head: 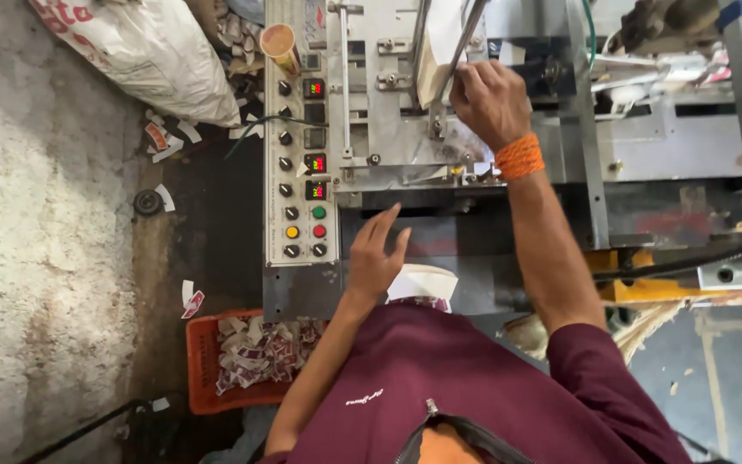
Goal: Manually feeding paper blanks into a paper cup manufacturing machine and stacking the finished products.
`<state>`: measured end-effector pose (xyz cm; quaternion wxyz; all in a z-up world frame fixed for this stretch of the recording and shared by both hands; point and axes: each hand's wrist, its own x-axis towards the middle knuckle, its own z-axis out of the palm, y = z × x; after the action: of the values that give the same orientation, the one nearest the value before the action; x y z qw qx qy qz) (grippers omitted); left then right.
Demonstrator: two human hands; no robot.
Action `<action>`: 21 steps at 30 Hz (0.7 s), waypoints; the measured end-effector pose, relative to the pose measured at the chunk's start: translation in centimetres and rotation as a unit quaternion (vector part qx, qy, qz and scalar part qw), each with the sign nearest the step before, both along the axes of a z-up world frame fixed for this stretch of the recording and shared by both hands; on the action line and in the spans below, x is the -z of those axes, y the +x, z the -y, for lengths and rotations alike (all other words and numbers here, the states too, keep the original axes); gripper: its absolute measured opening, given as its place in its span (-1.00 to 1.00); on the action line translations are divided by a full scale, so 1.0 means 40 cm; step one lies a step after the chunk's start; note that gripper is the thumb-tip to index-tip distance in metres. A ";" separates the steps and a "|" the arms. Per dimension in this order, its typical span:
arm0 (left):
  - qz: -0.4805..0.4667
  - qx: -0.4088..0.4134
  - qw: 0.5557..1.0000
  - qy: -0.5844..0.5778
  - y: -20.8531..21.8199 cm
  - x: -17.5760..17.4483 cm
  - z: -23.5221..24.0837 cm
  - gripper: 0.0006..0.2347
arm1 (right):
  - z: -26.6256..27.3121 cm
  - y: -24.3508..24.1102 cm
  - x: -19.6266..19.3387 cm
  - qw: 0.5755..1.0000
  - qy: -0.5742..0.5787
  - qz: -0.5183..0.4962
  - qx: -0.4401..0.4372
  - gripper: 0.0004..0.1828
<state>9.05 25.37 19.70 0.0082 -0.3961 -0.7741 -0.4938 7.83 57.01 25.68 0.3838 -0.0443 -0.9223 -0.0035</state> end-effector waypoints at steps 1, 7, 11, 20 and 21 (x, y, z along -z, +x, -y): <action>-0.026 0.013 0.999 0.022 -0.006 -0.017 -0.016 -0.63 | 0.000 0.002 0.000 0.999 0.032 0.019 0.004 -0.87; -0.035 0.087 0.993 0.068 -0.031 -0.089 -0.046 -0.60 | -0.013 -0.001 -0.013 0.989 0.137 0.053 -0.008 -0.84; -0.048 0.082 0.992 0.083 -0.062 -0.091 -0.057 -0.60 | -0.018 -0.002 -0.035 0.987 0.150 0.053 -0.022 -0.84; -0.042 0.045 0.992 0.114 -0.155 -0.153 -0.082 -0.65 | -0.037 0.000 -0.104 0.991 0.115 0.044 -0.043 -0.78; -0.028 0.048 0.992 0.116 -0.159 -0.154 -0.084 -0.65 | -0.054 0.004 -0.109 0.992 0.115 0.041 -0.041 -0.79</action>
<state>2.68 28.74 25.87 0.0522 -0.4427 -0.6912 -0.5688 8.00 59.17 30.06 0.3477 0.0378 -0.9320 -0.0955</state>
